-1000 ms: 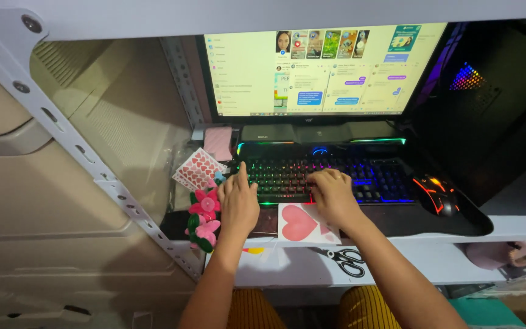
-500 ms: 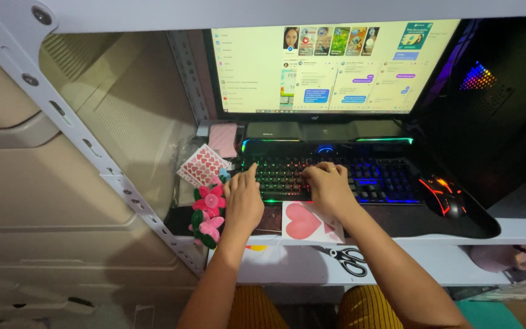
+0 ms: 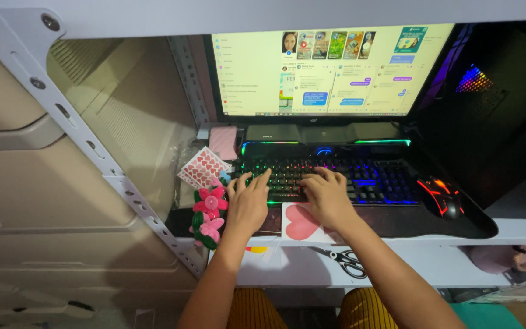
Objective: Cutting heart-shaped stickers from a sheet using scissors and typing on a keyboard at a computer workstation.
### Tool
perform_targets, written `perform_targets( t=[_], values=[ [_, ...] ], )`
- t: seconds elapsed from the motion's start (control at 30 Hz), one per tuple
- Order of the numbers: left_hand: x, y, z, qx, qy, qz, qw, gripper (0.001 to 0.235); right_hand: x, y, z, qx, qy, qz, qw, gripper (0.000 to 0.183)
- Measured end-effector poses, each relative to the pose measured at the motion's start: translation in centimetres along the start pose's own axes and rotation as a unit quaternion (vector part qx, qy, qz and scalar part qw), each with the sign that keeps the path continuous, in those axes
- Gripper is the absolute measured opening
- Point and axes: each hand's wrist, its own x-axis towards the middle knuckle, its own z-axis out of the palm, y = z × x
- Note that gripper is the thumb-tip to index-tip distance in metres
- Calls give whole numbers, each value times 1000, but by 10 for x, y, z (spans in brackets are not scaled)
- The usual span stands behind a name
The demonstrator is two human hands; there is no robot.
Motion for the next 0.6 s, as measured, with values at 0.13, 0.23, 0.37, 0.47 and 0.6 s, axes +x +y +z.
perform_targets(
  t=[0.13,0.23,0.37,0.47,0.6],
  values=[
    [1,0,0,18,26,5,999,29,-5,3,-13,3,-3,52,999,24],
    [1,3,-6,-4,33,8,999,30,0,20,8,10,-10,72,997,31],
    [-1,3,-5,-5,34,-3,999,31,1,19,6,-5,-1,58,998,28],
    [0,0,-3,-5,42,-5,999,32,-4,21,-5,7,40,57,998,17],
    [0,-2,1,3,48,0,999,32,-22,24,1,-5,51,61,997,9]
  ],
)
